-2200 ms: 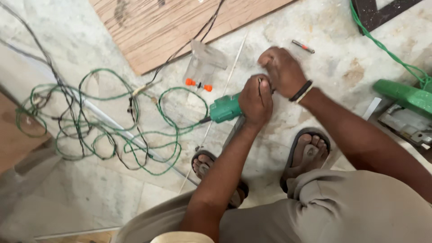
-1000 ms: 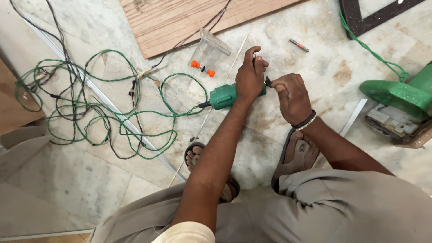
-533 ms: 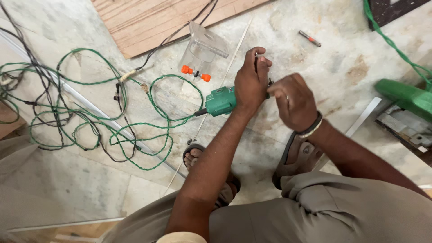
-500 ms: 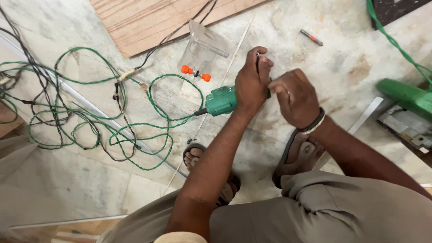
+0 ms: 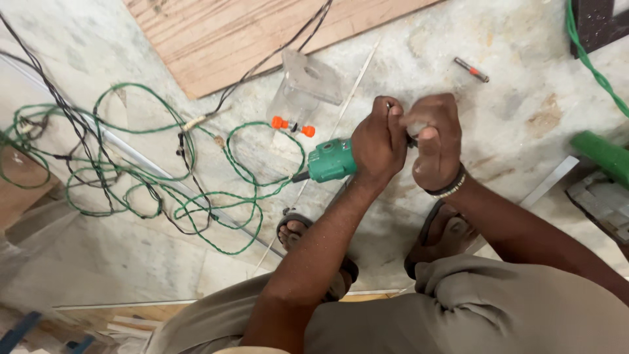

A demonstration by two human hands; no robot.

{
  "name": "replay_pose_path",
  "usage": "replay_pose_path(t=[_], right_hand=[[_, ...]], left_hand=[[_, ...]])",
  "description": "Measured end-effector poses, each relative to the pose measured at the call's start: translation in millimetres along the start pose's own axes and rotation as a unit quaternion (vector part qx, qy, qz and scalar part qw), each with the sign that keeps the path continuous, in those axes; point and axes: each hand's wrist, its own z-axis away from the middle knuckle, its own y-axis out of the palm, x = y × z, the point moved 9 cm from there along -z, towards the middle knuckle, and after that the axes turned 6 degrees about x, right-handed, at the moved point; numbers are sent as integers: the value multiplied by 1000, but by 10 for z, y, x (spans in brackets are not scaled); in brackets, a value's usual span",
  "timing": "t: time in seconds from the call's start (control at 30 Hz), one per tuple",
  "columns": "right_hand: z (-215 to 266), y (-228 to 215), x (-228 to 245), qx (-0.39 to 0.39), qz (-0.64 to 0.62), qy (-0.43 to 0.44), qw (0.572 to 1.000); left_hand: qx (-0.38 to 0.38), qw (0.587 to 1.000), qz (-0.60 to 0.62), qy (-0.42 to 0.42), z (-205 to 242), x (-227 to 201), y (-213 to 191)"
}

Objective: The person assembles a green handheld power tool, likely a router, by inserting a bit and tightening it with a wrench. They then attach a clear plastic base to the tool and adjust the orange knobs to secure it.

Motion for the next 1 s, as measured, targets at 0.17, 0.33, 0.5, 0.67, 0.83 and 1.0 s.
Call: replay_pose_path(t=[0.17,0.33,0.5,0.67,0.83,1.0], right_hand=[[-187,67,57,4,-115,-22,993],[-224,165,-15,27,-195,43,979],[-399,131,-171,8,-180,62,982],[-528,346,-319,31,-157,108,981],[-391,387,-359,34,-145,85,985],[-224,197,-234,63,-110,24,992]], left_hand=[[-5,1000,-12,-24,-14,24,18],[-13,997,-41,-71,20,110,25],[-43,994,-7,-101,-9,291,-7],[-78,994,8,-80,-153,336,-202],[-71,991,17,-114,-115,345,-127],[-61,996,29,-52,-2,210,-81]])
